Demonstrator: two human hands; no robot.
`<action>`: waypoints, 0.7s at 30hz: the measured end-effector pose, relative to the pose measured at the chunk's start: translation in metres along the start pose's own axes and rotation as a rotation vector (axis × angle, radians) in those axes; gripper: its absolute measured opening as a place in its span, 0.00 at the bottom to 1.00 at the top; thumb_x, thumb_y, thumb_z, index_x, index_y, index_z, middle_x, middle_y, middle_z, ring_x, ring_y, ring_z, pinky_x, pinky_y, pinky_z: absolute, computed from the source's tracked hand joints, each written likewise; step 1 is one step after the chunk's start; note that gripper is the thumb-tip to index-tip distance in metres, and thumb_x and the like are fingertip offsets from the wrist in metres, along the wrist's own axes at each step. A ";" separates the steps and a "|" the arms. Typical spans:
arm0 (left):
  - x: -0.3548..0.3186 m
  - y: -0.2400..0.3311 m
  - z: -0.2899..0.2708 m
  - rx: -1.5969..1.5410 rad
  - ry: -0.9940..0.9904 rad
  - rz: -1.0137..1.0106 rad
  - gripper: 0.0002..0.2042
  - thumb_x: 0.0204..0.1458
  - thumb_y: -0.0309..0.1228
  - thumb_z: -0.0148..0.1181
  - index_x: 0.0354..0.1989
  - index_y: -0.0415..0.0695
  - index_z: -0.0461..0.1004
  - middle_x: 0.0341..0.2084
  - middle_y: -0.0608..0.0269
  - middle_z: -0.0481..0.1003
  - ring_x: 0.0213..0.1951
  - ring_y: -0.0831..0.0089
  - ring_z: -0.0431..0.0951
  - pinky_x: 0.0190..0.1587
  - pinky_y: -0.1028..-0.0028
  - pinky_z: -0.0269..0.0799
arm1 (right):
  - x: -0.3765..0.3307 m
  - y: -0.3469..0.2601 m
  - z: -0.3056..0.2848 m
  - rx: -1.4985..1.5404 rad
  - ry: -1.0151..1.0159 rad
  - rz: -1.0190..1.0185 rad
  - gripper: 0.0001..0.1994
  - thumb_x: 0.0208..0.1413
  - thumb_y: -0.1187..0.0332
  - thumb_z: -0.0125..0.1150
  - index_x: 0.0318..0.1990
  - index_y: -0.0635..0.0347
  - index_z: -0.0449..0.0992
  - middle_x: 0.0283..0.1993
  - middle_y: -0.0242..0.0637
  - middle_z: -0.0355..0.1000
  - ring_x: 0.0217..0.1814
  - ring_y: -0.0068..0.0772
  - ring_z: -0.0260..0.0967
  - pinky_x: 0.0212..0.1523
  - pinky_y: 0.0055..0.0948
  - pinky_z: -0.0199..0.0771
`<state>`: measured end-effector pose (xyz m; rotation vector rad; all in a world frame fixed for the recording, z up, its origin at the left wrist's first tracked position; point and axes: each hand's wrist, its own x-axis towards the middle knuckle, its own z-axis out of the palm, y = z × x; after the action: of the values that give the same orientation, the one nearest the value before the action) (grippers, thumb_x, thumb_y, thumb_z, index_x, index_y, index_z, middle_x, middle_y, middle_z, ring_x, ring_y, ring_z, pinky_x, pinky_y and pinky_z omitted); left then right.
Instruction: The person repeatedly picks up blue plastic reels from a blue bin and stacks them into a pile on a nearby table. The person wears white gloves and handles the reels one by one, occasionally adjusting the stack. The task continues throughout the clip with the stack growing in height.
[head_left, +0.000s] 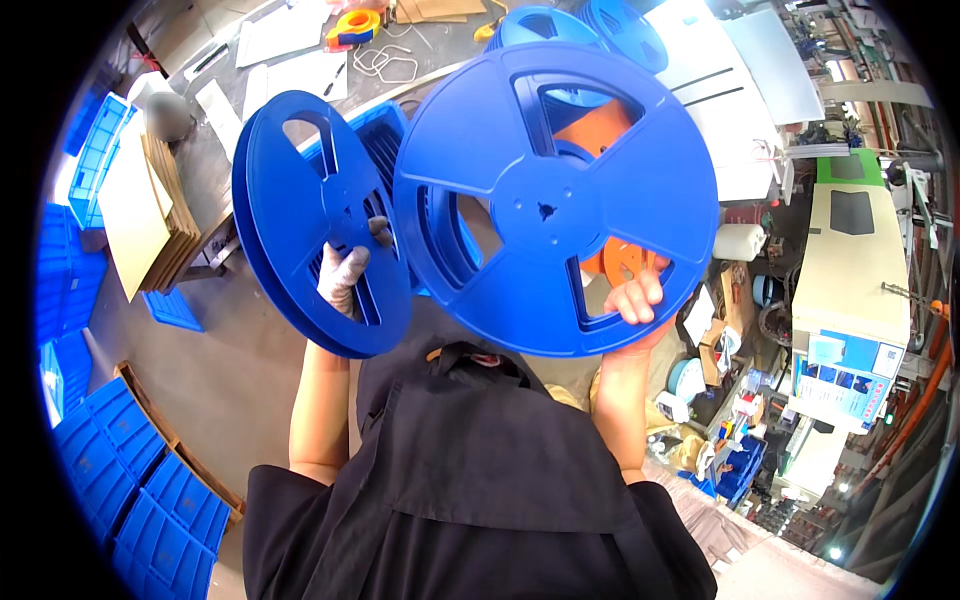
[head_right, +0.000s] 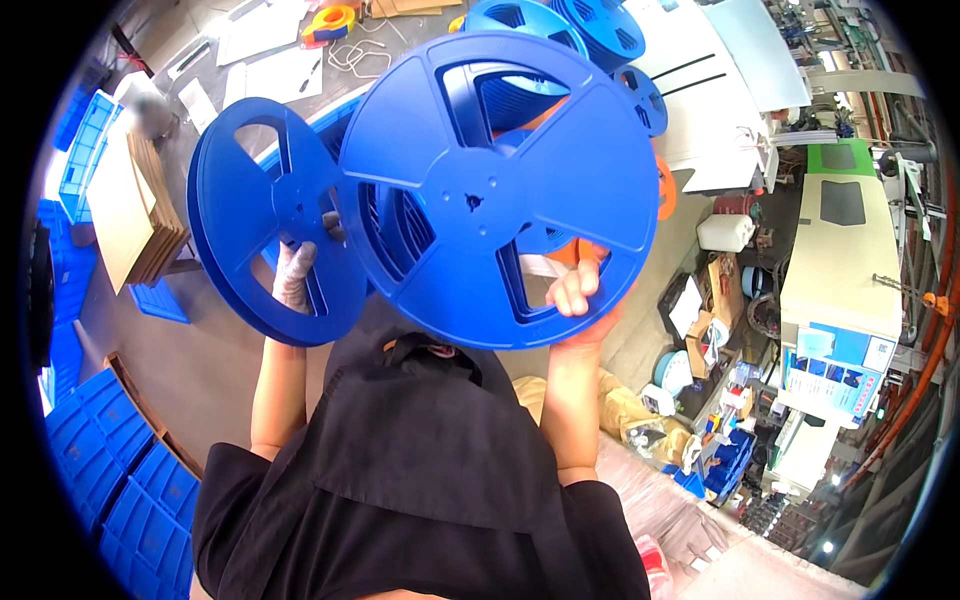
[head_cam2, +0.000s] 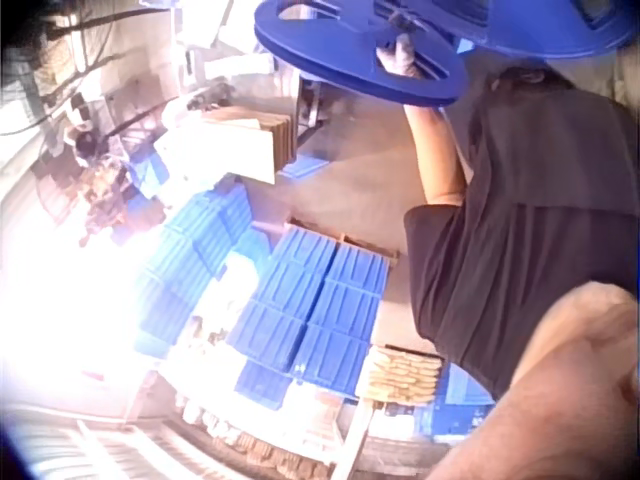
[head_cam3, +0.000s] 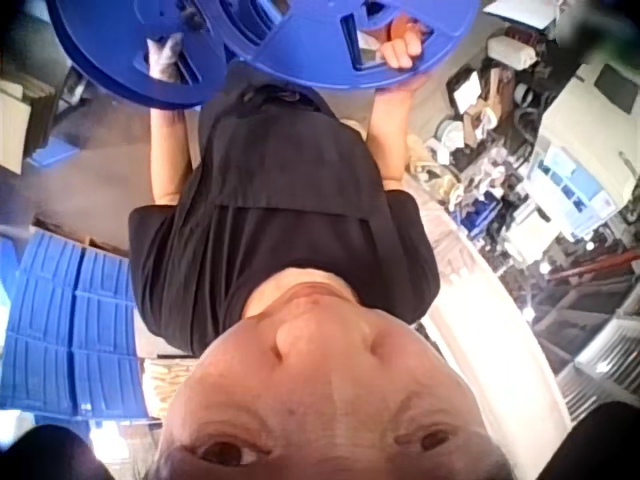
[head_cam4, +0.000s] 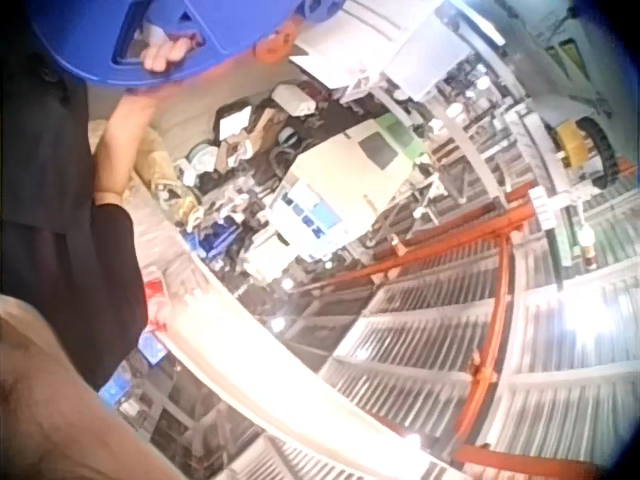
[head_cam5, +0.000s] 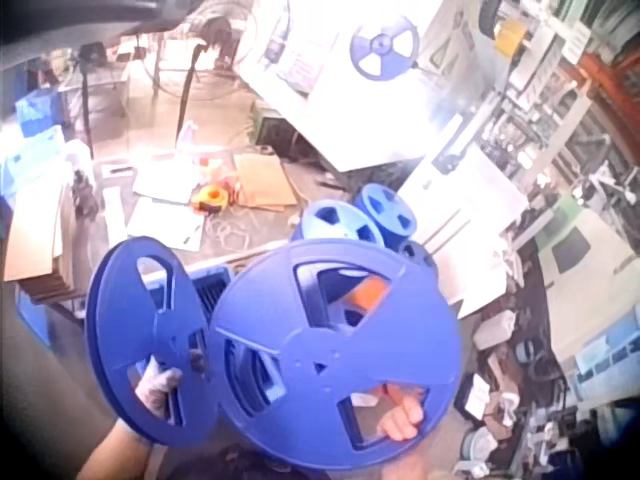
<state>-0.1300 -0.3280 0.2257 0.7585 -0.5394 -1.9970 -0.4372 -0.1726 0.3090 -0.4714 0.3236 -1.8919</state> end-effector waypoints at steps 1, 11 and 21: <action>-0.001 0.001 0.001 0.020 0.009 0.009 0.30 0.43 0.40 0.74 0.53 0.41 0.70 0.43 0.61 0.75 0.46 0.72 0.74 0.50 0.70 0.73 | -0.001 -0.001 -0.001 0.024 -0.017 0.002 0.29 0.66 0.49 0.44 0.62 0.67 0.59 0.34 0.41 0.72 0.25 0.30 0.69 0.27 0.27 0.70; 0.020 -0.044 0.020 0.317 -0.106 -0.068 0.32 0.46 0.32 0.66 0.62 0.43 0.63 0.49 0.61 0.72 0.47 0.71 0.72 0.49 0.73 0.70 | 0.016 0.078 0.096 -0.965 0.018 0.241 0.40 0.53 0.39 0.58 0.59 0.70 0.66 0.54 0.51 0.72 0.53 0.43 0.73 0.54 0.41 0.73; -0.015 -0.012 0.049 -0.291 -0.379 -0.185 0.26 0.56 0.41 0.59 0.59 0.40 0.66 0.52 0.56 0.72 0.52 0.66 0.72 0.55 0.68 0.69 | 0.004 0.102 0.094 -1.404 -0.069 0.041 0.19 0.65 0.55 0.48 0.47 0.64 0.71 0.46 0.51 0.72 0.43 0.33 0.76 0.39 0.29 0.79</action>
<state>-0.1652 -0.3054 0.2581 0.2575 -0.3889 -2.3451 -0.3101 -0.2124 0.3475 -1.3994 1.6020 -1.3328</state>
